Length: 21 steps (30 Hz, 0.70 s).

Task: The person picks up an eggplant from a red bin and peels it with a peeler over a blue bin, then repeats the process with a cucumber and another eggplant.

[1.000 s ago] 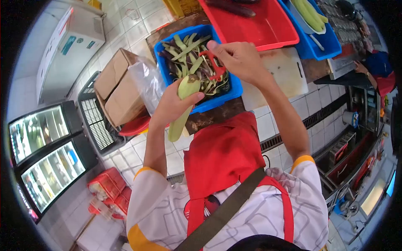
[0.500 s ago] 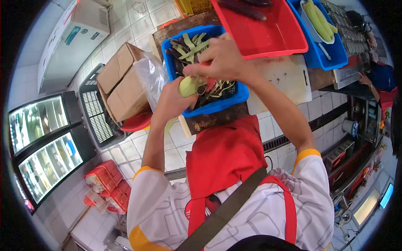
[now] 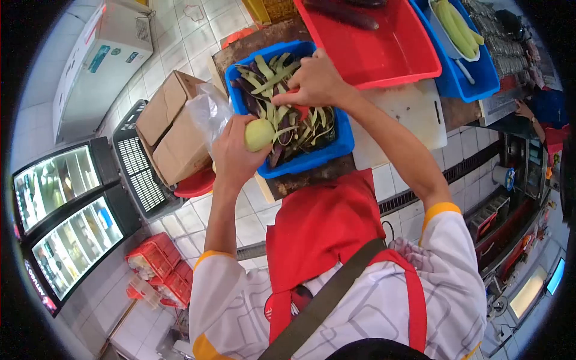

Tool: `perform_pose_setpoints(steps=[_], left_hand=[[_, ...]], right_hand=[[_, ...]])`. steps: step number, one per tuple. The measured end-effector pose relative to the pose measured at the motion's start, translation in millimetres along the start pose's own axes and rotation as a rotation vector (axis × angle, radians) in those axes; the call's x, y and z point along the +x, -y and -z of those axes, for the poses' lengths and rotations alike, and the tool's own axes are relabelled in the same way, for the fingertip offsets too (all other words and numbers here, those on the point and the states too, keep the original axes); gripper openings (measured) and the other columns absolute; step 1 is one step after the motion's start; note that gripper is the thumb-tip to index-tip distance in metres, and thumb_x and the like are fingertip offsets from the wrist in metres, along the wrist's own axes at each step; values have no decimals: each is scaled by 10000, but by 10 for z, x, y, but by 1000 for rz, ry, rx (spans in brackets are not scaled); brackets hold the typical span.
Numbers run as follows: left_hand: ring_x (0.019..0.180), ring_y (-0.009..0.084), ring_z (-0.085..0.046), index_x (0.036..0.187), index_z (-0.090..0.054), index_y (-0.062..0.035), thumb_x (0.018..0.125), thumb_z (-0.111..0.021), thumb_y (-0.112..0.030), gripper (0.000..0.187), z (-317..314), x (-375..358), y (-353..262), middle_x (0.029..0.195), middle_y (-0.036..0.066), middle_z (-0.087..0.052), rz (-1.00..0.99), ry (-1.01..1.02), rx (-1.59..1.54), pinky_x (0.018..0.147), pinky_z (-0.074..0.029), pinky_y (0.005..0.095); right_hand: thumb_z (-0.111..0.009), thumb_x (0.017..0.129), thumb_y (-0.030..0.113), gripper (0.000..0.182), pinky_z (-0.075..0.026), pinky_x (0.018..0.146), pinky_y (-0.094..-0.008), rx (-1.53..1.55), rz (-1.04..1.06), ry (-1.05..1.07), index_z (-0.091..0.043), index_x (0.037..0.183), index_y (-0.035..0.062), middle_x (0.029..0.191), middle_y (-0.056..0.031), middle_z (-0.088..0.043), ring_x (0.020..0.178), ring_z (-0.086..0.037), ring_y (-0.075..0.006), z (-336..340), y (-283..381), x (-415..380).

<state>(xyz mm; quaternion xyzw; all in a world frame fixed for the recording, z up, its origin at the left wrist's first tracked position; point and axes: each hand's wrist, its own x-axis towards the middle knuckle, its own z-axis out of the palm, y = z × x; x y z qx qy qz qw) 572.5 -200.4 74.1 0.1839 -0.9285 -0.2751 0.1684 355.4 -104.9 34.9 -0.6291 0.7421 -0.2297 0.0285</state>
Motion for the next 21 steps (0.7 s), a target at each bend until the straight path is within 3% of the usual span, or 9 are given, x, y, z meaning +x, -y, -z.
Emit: perform_pose_setpoints(steps=[2,6,8,9,10,12,14,17,21], left_hand=[[795,331,-629,976,-573,-79,592,-790,-128,444,8,6,-44,896,109,-624,57,2,31,667,-510,410],[799,339,-635,980,-579,-56,602,-774,-116,429,2,65,44,881,131,-637,33,12,35,674,-512,404],[731,262,-654,980,-574,-29,641,-740,-82,381,0,63,37,832,113,-649,143,77,-179,650,-514,358],[731,262,-654,980,-574,-29,641,-740,-82,381,10,40,26,832,113,-649,138,70,-184,650,-514,358],[704,212,-644,972,-572,-17,662,-715,-62,344,49,10,31,805,94,-646,204,149,-380,636,-511,331],[676,163,-635,963,-569,-5,682,-691,-43,308,109,-41,40,778,75,-642,284,250,-571,622,-508,304],[654,111,-602,938,-565,-5,696,-672,-18,265,124,-42,45,751,31,-616,476,326,-964,597,-501,275],[640,126,-603,946,-569,1,699,-652,-6,261,139,18,33,741,43,-615,503,387,-896,594,-501,277],[618,149,-597,948,-571,7,692,-660,-45,275,117,-45,10,733,67,-605,429,447,-1020,557,-492,296]], right_hand=[[-649,753,627,574,-313,705,-353,-19,-25,56,-614,469,130,450,-25,-499,549,-499,-220,73,15,39],[-654,759,608,474,-311,707,-345,264,-126,-20,-718,573,177,459,-9,-514,533,-480,-210,253,295,188],[-658,745,619,471,-309,713,-344,244,-83,30,-729,589,181,476,-11,-536,548,-487,-208,177,308,162],[-656,729,639,497,-308,721,-348,116,28,-161,-722,577,170,493,-18,-554,581,-509,-205,138,248,161],[-656,729,639,497,-308,721,-348,110,34,-170,-722,577,170,493,-18,-554,581,-509,-205,128,153,190],[-655,713,652,516,-306,724,-348,41,-90,-46,-706,553,164,495,-24,-556,600,-515,-205,133,122,151],[-658,711,651,523,-304,725,-351,134,-109,-76,-694,537,158,484,-13,-540,589,-503,-203,218,199,175],[-660,726,624,525,-310,727,-366,173,38,-150,-661,504,148,496,8,-555,585,-504,-199,497,504,197],[-654,727,637,523,-303,713,-375,-61,139,-272,-669,512,161,495,12,-554,579,-518,-203,91,148,176]])
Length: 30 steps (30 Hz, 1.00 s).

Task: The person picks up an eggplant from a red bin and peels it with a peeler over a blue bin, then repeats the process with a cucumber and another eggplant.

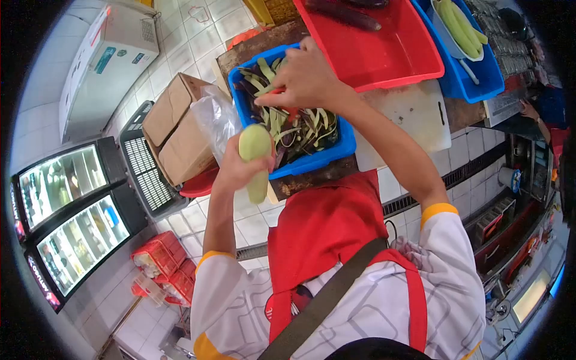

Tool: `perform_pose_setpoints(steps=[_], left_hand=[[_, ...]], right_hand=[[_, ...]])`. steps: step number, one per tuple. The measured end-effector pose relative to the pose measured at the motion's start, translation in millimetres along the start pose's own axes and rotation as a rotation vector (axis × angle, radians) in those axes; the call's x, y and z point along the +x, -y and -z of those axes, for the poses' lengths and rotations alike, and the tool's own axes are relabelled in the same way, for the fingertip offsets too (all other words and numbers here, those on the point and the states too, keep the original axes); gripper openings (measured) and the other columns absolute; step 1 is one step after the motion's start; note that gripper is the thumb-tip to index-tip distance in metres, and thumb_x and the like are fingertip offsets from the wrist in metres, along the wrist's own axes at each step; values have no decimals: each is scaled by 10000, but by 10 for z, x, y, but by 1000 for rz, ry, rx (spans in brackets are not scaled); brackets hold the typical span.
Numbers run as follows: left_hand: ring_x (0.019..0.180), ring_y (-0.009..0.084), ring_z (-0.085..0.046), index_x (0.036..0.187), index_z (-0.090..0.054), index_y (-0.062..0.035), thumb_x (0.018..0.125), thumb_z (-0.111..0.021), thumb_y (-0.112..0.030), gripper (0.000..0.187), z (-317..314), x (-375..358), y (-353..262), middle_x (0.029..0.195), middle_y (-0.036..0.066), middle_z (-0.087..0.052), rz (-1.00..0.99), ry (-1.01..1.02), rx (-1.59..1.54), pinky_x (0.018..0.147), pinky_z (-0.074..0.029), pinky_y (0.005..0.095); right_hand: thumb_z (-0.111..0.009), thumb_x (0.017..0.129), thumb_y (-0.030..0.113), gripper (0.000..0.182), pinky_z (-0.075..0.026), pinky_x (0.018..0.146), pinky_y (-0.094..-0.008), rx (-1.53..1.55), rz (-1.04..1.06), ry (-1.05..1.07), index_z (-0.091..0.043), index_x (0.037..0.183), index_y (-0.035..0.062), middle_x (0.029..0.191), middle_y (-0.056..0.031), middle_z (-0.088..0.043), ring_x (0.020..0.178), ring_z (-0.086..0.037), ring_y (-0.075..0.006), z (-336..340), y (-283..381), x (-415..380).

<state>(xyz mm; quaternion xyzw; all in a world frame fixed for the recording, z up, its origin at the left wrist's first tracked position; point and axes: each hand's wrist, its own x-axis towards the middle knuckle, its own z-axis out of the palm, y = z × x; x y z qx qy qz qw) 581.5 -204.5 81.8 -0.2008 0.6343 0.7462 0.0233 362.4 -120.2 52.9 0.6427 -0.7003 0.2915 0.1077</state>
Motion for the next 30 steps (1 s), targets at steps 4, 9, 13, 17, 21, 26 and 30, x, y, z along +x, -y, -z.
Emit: perform_pose_setpoints(steps=[4,9,13,17,21,26,30], left_hand=[[536,226,-575,1028,-506,5,648,-692,-144,448,-39,-66,-79,751,110,-549,53,-7,-221,487,-482,354],[507,231,-561,996,-521,14,630,-704,-217,469,-34,1,66,678,111,-534,86,186,-569,483,-481,345],[506,234,-562,940,-507,30,654,-725,-261,462,-58,-69,127,699,122,-540,127,414,-744,473,-484,348],[504,238,-564,896,-478,40,675,-732,-296,475,-104,-126,58,703,128,-544,99,686,-867,465,-488,353],[498,240,-559,901,-463,47,675,-731,-299,492,-93,-24,137,695,127,-538,49,745,-932,455,-488,361],[472,238,-534,929,-470,14,735,-696,-370,485,-80,-2,130,733,116,-526,27,705,-1153,431,-463,353],[482,231,-522,972,-490,-21,812,-597,-434,456,-122,64,119,778,105,-523,27,279,-1107,441,-445,337]], right_hand=[[-650,726,654,578,-306,697,-371,80,-225,183,-600,457,145,484,-16,-533,569,-516,-220,175,-15,61],[-657,733,646,634,-295,661,-374,291,-235,124,-521,436,103,445,-50,-447,521,-467,-246,459,315,302],[-628,761,649,637,-299,664,-376,337,-162,175,-537,446,103,481,-53,-477,556,-467,-246,241,224,200],[-606,781,642,611,-313,693,-374,43,-34,93,-590,473,115,500,-34,-511,592,-492,-231,174,69,100],[-598,793,626,573,-317,703,-395,182,-145,152,-634,494,139,520,-23,-551,617,-522,-230,304,175,139],[-480,887,590,518,-369,749,-442,0,-271,391,-701,722,152,661,-52,-632,724,-585,-291,191,123,-105],[-334,969,528,522,-396,810,-523,-72,-376,534,-664,876,133,860,-104,-665,938,-575,-366,402,190,-46]])
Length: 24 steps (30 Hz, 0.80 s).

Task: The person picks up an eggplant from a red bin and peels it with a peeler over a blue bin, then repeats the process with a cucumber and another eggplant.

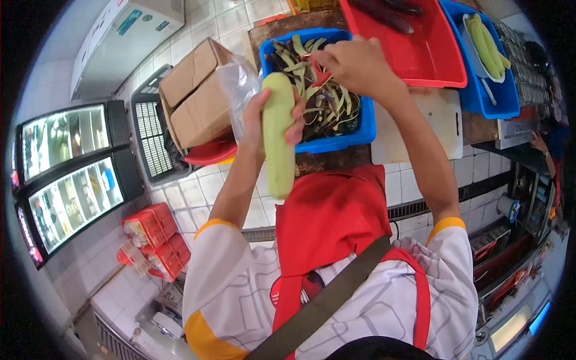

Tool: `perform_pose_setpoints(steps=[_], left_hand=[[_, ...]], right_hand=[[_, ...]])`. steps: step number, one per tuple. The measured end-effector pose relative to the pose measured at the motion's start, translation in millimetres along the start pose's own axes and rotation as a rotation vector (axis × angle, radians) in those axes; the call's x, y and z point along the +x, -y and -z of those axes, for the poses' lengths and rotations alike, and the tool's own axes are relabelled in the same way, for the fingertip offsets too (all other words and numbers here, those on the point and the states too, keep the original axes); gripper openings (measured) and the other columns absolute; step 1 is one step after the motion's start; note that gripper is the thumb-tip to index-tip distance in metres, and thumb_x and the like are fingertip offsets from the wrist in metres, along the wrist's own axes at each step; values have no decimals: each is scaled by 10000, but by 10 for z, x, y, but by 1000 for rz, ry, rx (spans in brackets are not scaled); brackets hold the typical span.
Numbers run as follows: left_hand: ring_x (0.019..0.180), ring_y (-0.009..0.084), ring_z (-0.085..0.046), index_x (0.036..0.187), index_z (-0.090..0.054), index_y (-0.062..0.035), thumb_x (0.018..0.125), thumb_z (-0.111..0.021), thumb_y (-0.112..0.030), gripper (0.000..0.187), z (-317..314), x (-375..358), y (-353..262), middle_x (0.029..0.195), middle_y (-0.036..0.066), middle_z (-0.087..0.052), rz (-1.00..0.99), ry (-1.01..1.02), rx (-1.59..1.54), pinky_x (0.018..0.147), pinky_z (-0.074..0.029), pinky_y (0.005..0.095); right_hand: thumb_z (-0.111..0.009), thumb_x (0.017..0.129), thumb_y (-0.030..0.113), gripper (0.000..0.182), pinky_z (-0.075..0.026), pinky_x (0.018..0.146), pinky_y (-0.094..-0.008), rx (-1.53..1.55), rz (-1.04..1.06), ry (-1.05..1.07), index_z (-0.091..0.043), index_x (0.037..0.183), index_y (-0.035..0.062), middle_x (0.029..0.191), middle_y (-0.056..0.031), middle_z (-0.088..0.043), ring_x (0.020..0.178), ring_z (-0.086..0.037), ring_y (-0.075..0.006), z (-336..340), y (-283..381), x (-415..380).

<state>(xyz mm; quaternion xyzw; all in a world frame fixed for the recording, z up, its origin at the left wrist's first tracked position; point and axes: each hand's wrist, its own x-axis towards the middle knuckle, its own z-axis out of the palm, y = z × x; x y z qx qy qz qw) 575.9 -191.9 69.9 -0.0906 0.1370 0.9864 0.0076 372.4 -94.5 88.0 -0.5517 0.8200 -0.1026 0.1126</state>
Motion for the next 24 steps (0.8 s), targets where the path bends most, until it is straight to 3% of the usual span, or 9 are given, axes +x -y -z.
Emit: perform_pose_setpoints(steps=[2,6,8,12,15,16,18,21,24], left_hand=[[504,222,-515,991,-504,-42,864,-511,-468,445,-1,59,-27,811,95,-527,-63,-334,226,481,-446,338],[585,242,-572,1035,-530,-25,886,-504,-479,478,104,52,-67,833,101,-561,-43,-296,343,559,-487,371],[634,265,-610,1098,-551,-8,918,-463,-548,576,104,25,-31,850,109,-589,35,-408,414,591,-508,395],[669,271,-635,1147,-553,5,940,-398,-598,656,87,41,24,840,111,-601,140,-342,486,599,-520,395],[573,222,-578,1130,-540,12,950,-288,-635,718,72,-15,20,778,110,-574,273,-139,371,496,-483,325],[514,211,-538,1103,-531,14,944,-269,-651,732,28,-23,43,737,115,-555,265,-155,399,438,-449,307],[492,213,-530,1089,-528,14,940,-278,-654,729,-41,-44,47,723,118,-552,302,-153,394,422,-441,309],[456,215,-518,1081,-525,15,931,-297,-661,729,-58,-99,60,708,128,-554,339,-178,363,403,-432,314],[447,214,-523,1085,-530,15,928,-313,-660,726,-163,-221,126,719,140,-569,363,-170,365,402,-438,319]], right_hand=[[-347,972,523,527,-387,786,-509,-23,22,-153,-631,819,105,840,-110,-650,937,-566,-363,-45,-127,-67],[-397,969,494,487,-365,742,-471,-17,-52,-115,-618,779,103,783,-90,-634,843,-561,-340,2,-217,-96],[-460,953,473,445,-336,709,-443,0,50,-311,-631,745,119,705,-51,-613,731,-539,-297,12,-242,-137],[-529,917,470,403,-321,710,-402,-35,233,-535,-689,693,176,614,11,-584,658,-518,-230,120,-243,-95],[-560,899,452,396,-319,716,-383,71,281,-417,-691,635,187,579,24,-571,659,-509,-212,228,-139,-69],[-560,899,452,396,-319,716,-383,67,268,-419,-691,635,187,579,24,-571,659,-509,-212,224,-88,-79],[-602,867,442,392,-320,717,-369,238,499,-464,-687,595,172,557,28,-567,661,-497,-202,196,29,-105],[-626,847,433,387,-322,718,-366,300,572,-508,-690,590,151,567,23,-578,665,-489,-203,46,59,-42],[-638,833,432,385,-325,719,-365,-19,432,-419,-697,581,147,575,12,-593,655,-486,-205,-37,-212,108]])
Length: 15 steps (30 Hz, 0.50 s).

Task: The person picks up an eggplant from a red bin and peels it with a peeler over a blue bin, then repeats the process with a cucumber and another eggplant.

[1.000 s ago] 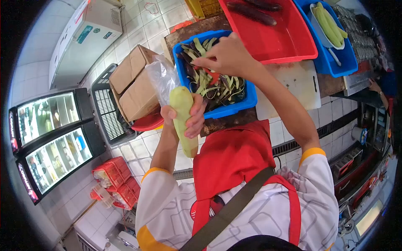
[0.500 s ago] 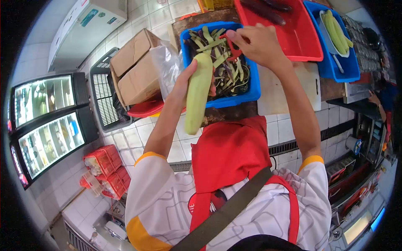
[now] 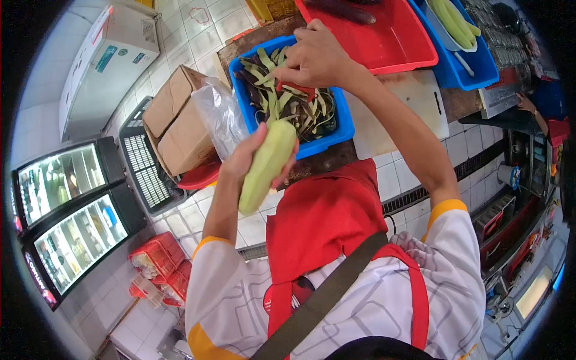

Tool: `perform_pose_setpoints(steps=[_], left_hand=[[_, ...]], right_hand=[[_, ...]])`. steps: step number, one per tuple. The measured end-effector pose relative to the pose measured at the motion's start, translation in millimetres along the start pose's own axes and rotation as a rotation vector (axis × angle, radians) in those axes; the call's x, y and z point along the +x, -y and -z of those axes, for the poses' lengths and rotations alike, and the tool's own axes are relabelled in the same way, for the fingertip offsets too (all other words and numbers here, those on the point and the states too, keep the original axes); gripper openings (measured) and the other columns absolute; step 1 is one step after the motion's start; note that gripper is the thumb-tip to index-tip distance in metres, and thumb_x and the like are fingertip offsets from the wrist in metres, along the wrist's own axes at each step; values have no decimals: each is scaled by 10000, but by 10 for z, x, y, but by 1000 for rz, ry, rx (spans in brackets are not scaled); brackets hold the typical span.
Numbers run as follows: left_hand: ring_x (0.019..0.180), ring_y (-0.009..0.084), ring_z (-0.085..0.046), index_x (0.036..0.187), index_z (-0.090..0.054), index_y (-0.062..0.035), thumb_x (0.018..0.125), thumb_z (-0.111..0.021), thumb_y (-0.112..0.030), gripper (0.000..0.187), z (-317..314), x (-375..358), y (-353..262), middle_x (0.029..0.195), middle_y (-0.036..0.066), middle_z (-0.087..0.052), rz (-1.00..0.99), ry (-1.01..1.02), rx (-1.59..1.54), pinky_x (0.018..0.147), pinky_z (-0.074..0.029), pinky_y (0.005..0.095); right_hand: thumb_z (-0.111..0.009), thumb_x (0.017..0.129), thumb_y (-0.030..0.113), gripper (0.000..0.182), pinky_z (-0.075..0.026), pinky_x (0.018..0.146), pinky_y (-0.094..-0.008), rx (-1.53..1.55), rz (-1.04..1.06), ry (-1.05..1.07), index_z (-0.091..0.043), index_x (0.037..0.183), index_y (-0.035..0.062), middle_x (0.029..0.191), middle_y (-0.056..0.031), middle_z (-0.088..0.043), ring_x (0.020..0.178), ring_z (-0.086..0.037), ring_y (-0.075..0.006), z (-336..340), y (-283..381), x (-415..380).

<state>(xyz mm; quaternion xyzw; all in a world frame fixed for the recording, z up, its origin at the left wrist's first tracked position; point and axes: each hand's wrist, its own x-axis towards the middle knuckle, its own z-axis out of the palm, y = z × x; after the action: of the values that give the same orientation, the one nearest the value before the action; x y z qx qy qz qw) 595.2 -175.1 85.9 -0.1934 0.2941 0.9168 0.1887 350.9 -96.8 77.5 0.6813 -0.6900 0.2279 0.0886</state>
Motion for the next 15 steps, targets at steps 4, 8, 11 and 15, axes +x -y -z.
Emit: perform_pose_setpoints(steps=[4,8,11,15], left_hand=[[483,219,-564,1067,-551,0,919,-340,-671,719,-13,164,-91,733,145,-587,-179,-205,63,440,-473,327],[657,224,-617,1074,-515,-35,947,-475,-511,495,354,389,-306,844,102,-596,-490,-577,-118,584,-526,347],[753,215,-614,1103,-482,-67,945,-573,-353,340,611,448,-356,895,77,-578,-704,-719,-187,664,-533,367],[782,200,-597,1128,-449,-106,940,-607,-251,285,659,494,-409,913,46,-550,-883,-787,-136,688,-532,378]], right_hand=[[-615,841,450,416,-328,722,-367,-30,-30,-8,-698,565,150,566,0,-593,668,-513,-203,-89,-14,-31],[-544,853,493,476,-355,673,-420,-43,-215,-53,-690,556,152,535,-58,-598,579,-580,-272,-59,66,-20],[-539,865,509,502,-351,685,-417,-62,-302,-3,-701,575,132,523,-56,-597,553,-566,-275,5,221,-103],[-491,880,499,540,-376,698,-432,9,-613,159,-688,583,94,541,-104,-605,571,-593,-296,28,435,-159]])
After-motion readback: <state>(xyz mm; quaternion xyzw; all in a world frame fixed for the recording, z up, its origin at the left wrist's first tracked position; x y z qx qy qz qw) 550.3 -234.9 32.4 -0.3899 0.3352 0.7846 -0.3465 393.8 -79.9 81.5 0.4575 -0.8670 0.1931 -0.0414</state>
